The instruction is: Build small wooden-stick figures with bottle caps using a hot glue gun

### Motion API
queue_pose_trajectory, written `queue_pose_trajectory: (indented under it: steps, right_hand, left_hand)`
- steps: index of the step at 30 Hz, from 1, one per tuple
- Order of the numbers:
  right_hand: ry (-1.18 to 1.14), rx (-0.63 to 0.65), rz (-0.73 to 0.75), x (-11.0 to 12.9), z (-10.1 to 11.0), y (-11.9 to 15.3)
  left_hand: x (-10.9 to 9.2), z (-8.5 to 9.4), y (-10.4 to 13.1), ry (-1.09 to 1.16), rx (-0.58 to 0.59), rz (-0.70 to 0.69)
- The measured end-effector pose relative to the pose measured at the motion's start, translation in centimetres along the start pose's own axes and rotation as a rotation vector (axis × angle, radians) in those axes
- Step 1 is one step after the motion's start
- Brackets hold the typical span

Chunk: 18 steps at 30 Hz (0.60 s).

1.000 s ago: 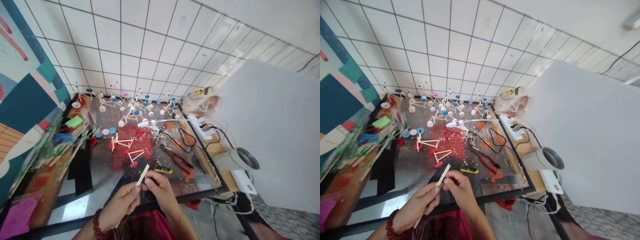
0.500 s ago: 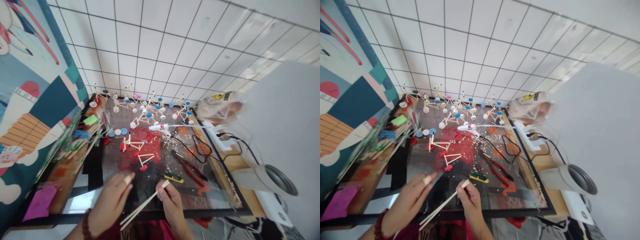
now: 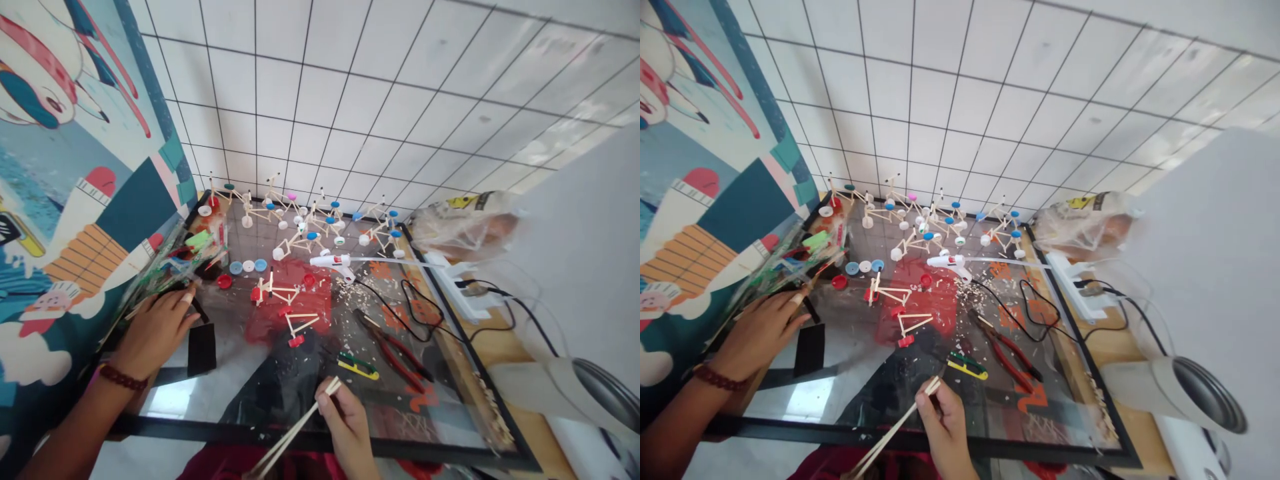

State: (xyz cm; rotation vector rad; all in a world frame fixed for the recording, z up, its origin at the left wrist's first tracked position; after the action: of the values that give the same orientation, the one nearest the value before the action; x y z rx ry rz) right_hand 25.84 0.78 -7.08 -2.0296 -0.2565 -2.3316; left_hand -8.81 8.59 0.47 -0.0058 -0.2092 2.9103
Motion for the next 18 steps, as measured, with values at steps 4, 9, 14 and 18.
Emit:
queue_pose_trajectory:
  steps: [4,9,14,18]
  right_hand:
    - [0.021,-0.012,0.006,0.4,0.1,-0.3]
    - [0.008,-0.027,0.008,0.9,0.1,-0.6]
    - [0.015,-0.033,0.019,1.2,0.2,-0.5]
    - [0.004,-0.04,-0.003,1.0,0.3,-0.4]
  left_hand:
    - [-0.8,0.9,-1.0,0.053,-0.056,0.011]
    - [-3.1,1.2,-3.9,0.138,-0.112,-0.019]
    - [-3.9,0.0,-6.4,0.161,-0.068,-0.079]
    - [-3.1,-1.2,-7.0,0.148,-0.036,-0.051]
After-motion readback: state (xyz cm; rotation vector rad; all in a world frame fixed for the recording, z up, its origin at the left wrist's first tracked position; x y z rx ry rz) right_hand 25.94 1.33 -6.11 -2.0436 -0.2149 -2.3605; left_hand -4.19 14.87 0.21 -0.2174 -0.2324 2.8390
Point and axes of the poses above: each hand's wrist, its own y-axis away from the middle knuckle, its own z-axis out of the back of the hand, x = y × z, the point moved 9 cm from there along -y, towards the middle knuckle, and after that the axes turned 4 degrees about x, right-handed, at the moved point
